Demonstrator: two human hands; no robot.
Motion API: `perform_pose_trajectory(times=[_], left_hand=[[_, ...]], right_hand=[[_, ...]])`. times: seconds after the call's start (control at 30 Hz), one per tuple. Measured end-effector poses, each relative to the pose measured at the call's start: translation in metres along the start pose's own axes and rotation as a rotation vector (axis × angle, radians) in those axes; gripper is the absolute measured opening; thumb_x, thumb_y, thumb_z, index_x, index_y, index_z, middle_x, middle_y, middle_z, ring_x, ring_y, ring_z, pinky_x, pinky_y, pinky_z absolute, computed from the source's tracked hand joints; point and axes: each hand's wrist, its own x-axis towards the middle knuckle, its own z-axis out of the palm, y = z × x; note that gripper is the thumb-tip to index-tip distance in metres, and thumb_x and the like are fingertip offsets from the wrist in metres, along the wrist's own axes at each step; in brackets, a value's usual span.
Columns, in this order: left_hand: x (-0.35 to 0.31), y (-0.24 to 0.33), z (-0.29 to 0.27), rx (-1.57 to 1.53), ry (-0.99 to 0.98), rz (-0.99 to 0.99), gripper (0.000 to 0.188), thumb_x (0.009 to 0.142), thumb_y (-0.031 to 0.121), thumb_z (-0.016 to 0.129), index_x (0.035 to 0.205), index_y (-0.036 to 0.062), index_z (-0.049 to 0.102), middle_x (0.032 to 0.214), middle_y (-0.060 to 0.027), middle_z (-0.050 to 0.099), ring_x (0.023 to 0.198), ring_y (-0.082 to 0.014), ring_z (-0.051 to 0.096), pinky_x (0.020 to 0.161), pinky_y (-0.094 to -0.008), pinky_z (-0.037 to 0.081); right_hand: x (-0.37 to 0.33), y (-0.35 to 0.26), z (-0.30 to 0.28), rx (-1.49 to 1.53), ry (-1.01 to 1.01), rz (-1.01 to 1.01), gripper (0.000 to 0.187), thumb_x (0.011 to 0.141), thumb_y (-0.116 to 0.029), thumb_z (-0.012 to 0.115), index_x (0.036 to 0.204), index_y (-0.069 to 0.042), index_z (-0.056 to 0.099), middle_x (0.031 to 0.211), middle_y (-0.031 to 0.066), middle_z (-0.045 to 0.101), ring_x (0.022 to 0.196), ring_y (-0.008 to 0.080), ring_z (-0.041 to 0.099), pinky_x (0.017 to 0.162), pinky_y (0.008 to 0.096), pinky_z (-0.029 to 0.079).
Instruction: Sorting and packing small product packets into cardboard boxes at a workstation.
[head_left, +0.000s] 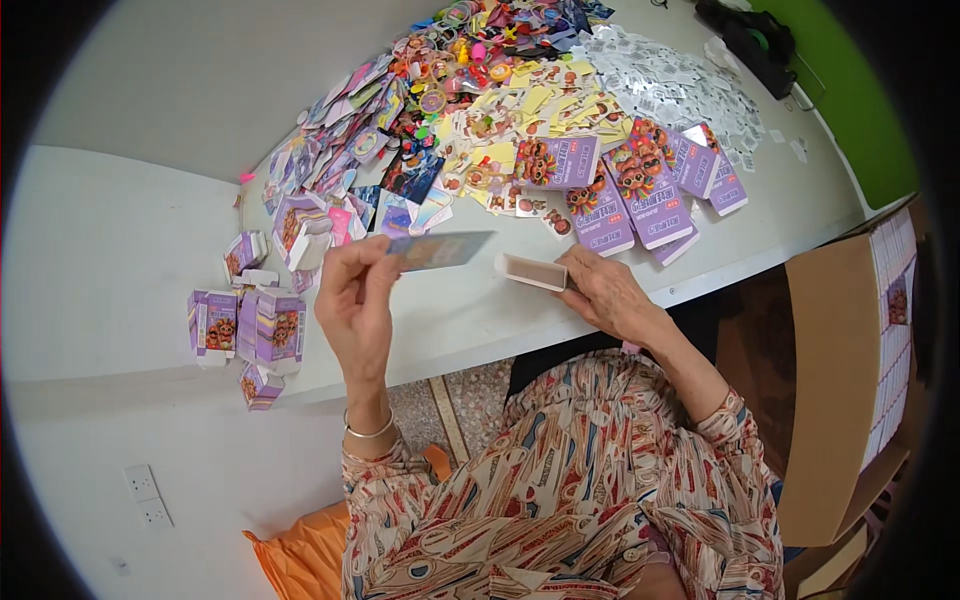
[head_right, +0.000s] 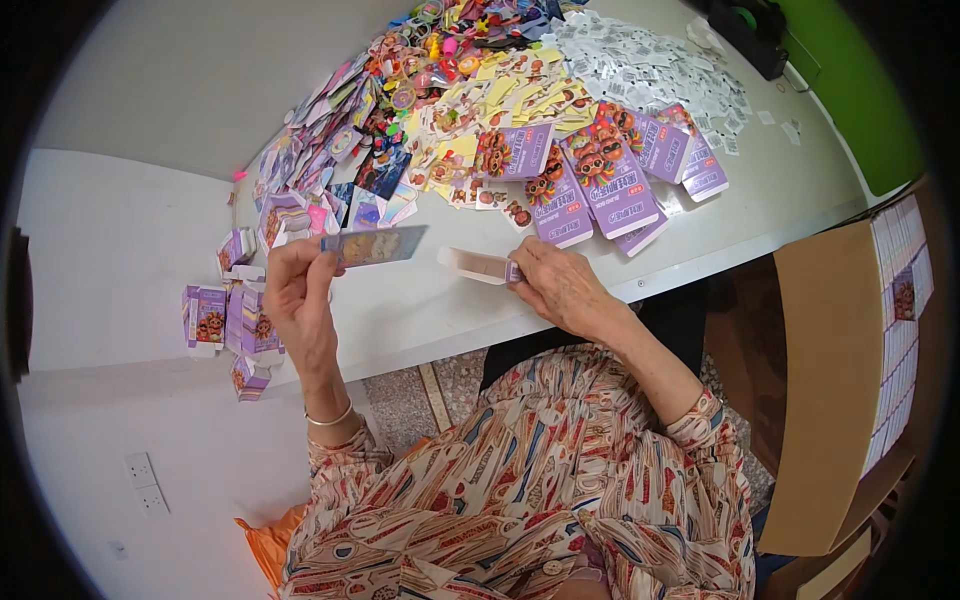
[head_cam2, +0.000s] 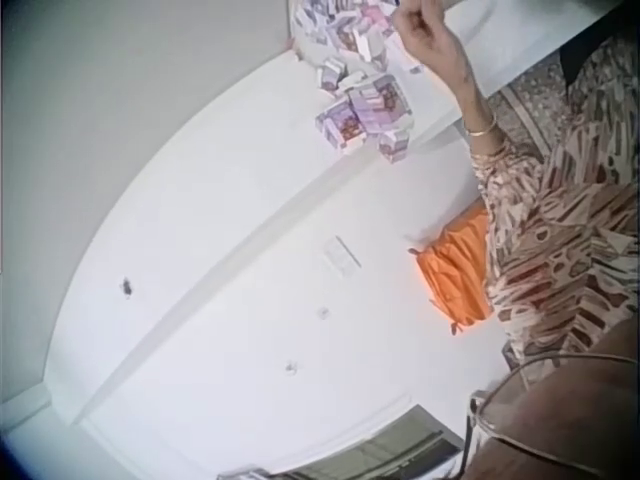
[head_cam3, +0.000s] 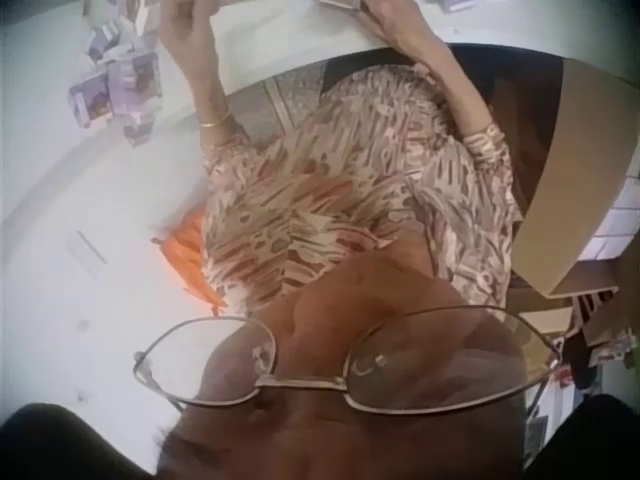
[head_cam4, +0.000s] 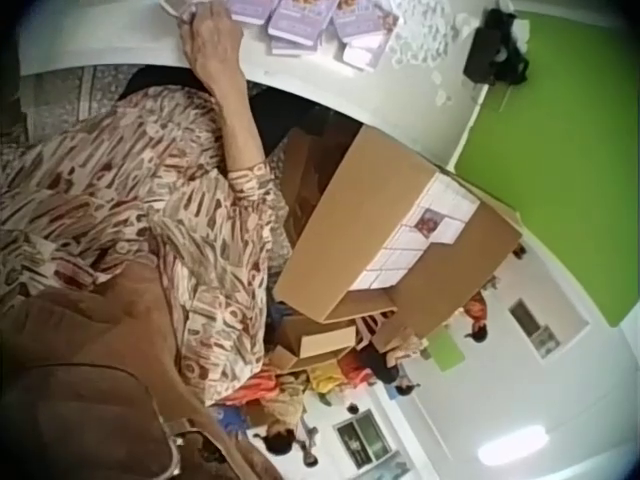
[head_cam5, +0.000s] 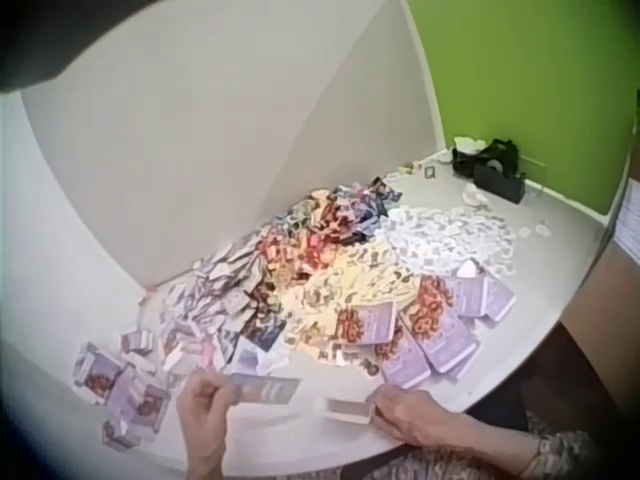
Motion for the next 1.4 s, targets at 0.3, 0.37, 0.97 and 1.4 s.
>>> perform_pose_trajectory(times=[0.3,0.37,0.97,1.4], left_hand=[[0.012,0.017,0.03,0.322,-0.504,0.656,0.026,0.07,-0.006,0.071,0.092,0.0041,0.062,0.085,-0.0081,0.064,0.074,-0.0262,0.06,0.065,-0.0331,0.049],[0.015,0.012,0.035,0.306,-0.609,0.642,0.026,0.07,-0.006,0.071,0.092,0.0043,0.062,0.085,-0.0076,0.064,0.075,-0.0256,0.061,0.064,-0.0337,0.048],[0.01,0.006,0.046,0.608,-0.734,0.735,0.02,0.074,0.006,0.07,0.094,0.0043,0.064,0.103,-0.0043,0.063,0.093,-0.0253,0.057,0.074,-0.0357,0.047],[-0.063,-0.02,0.045,-0.108,-0.177,-0.454,0.02,0.09,0.007,0.062,0.106,-0.0061,0.06,0.075,0.0003,0.06,0.063,-0.0025,0.05,0.056,-0.0198,0.041]], right_hand=[[0.0,-0.001,0.003,-0.006,0.002,-0.025,0.032,0.079,-0.005,0.066,0.108,-0.002,0.051,0.101,0.0149,0.055,0.086,0.0355,0.059,0.072,0.042,0.05],[0.0,0.0,0.002,-0.004,-0.015,-0.007,0.033,0.079,-0.006,0.066,0.108,-0.002,0.051,0.101,0.0148,0.055,0.088,0.0354,0.059,0.072,0.042,0.05],[-0.003,0.0,0.006,0.0,0.032,0.0,0.031,0.079,-0.005,0.065,0.107,-0.002,0.051,0.097,0.0139,0.055,0.085,0.0347,0.059,0.07,0.0422,0.049],[-0.014,-0.033,0.037,-0.205,0.156,-0.011,0.041,0.071,-0.016,0.075,0.101,0.001,0.053,0.097,0.0141,0.053,0.087,0.0303,0.056,0.07,0.0398,0.05]])
